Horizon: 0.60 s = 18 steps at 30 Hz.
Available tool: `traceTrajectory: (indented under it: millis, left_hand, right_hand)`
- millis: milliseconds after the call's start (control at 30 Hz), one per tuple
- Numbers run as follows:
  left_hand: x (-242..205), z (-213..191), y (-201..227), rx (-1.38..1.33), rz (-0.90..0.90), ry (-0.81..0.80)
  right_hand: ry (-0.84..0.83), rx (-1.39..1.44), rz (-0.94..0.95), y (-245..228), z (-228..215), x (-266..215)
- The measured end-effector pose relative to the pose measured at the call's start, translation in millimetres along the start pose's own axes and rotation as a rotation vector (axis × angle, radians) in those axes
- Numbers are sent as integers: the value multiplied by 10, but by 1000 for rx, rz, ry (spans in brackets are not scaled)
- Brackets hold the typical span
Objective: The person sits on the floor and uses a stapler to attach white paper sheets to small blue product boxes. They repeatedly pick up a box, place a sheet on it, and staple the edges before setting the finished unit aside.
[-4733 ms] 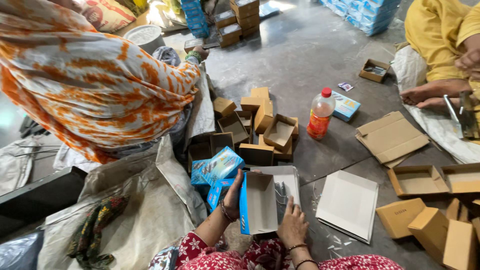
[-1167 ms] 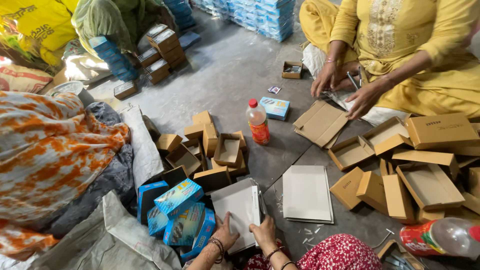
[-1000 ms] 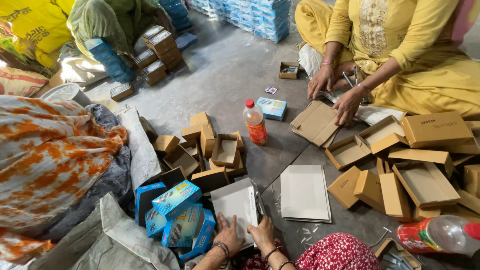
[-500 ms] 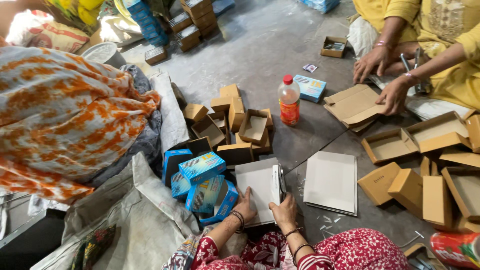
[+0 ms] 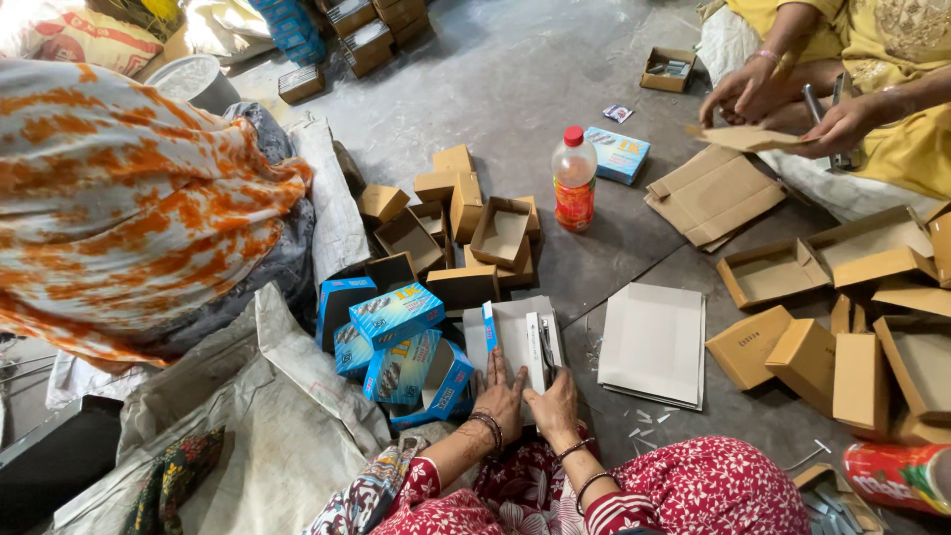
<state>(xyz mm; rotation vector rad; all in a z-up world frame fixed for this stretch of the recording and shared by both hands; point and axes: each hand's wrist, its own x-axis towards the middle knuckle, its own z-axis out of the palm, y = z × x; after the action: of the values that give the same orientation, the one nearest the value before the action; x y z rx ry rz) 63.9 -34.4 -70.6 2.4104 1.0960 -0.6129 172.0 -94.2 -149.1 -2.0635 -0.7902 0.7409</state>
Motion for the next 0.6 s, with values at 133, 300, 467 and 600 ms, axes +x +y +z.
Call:
traceTrajectory:
  millis: [133, 300, 467, 600]
  left_hand:
    - [259, 132, -242, -617, 26, 578]
    - [619, 143, -656, -1179, -330, 532]
    - [643, -135, -923, -1077, -179, 721]
    - [426, -526, -1169, -1250, -209, 895]
  right_hand:
    - [-54, -1, 79, -18, -20, 16]
    - [-17, 9, 86, -10, -39, 22]
    - [4, -125, 156, 4, -115, 89]
    - [-64, -338, 171, -33, -131, 78]
